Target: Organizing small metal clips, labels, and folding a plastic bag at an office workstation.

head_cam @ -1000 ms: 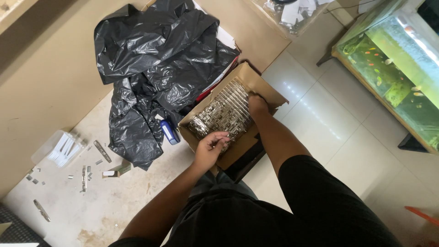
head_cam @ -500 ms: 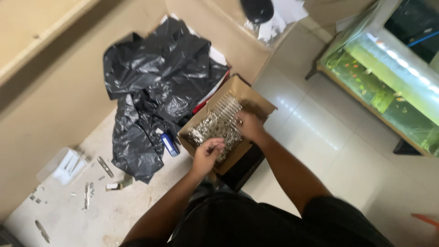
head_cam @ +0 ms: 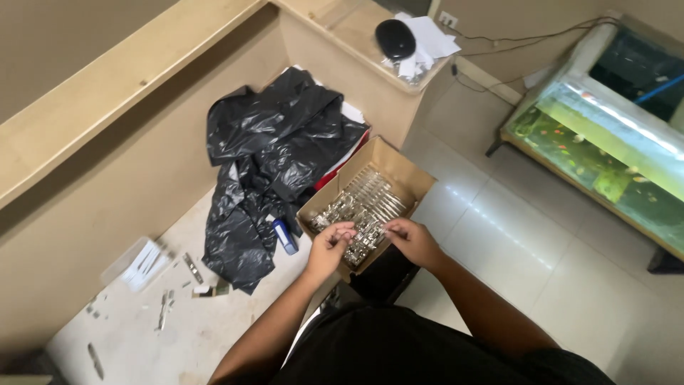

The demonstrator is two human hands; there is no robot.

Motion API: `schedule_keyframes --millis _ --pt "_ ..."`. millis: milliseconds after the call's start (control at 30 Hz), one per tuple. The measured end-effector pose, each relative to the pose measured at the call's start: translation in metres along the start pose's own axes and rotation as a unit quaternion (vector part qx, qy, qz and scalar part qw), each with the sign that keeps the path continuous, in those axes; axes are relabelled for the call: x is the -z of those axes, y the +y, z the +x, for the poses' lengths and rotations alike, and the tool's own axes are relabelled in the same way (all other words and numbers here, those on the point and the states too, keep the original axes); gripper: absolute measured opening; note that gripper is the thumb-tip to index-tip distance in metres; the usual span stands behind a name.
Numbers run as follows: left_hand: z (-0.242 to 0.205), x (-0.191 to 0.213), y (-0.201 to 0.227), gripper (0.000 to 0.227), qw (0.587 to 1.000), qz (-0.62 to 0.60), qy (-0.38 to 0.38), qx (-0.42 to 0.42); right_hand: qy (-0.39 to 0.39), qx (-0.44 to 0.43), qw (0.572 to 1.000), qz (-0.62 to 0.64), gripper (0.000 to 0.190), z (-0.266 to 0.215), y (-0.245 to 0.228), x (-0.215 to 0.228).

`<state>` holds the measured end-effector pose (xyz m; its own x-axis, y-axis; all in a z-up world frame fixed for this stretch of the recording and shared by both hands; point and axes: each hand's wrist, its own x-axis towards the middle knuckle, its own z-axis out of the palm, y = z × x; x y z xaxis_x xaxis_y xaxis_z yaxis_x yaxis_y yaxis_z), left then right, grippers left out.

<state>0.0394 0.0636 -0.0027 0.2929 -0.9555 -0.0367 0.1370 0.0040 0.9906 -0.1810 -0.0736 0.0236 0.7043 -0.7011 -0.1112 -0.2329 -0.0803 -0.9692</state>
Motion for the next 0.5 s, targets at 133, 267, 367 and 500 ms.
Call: schedule_keyframes --millis 133,267,367,500 --pt "-0.026 0.006 0.004 0.029 0.999 0.01 0.044 0.008 -0.028 0.003 1.0 0.003 0.017 -0.007 0.024 -0.007" --pt "-0.058 0.012 0.004 0.029 0.994 0.016 0.102 0.035 -0.061 0.004 0.998 0.011 0.019 -0.002 0.03 -0.018" --pt "-0.079 0.016 -0.003 0.029 0.987 0.031 0.155 0.027 -0.092 0.034 0.995 0.026 0.021 0.009 0.015 -0.028" --pt "-0.105 0.019 -0.016 0.027 0.976 0.006 0.217 0.018 -0.13 0.029 0.991 0.013 0.02 0.025 0.002 -0.048"
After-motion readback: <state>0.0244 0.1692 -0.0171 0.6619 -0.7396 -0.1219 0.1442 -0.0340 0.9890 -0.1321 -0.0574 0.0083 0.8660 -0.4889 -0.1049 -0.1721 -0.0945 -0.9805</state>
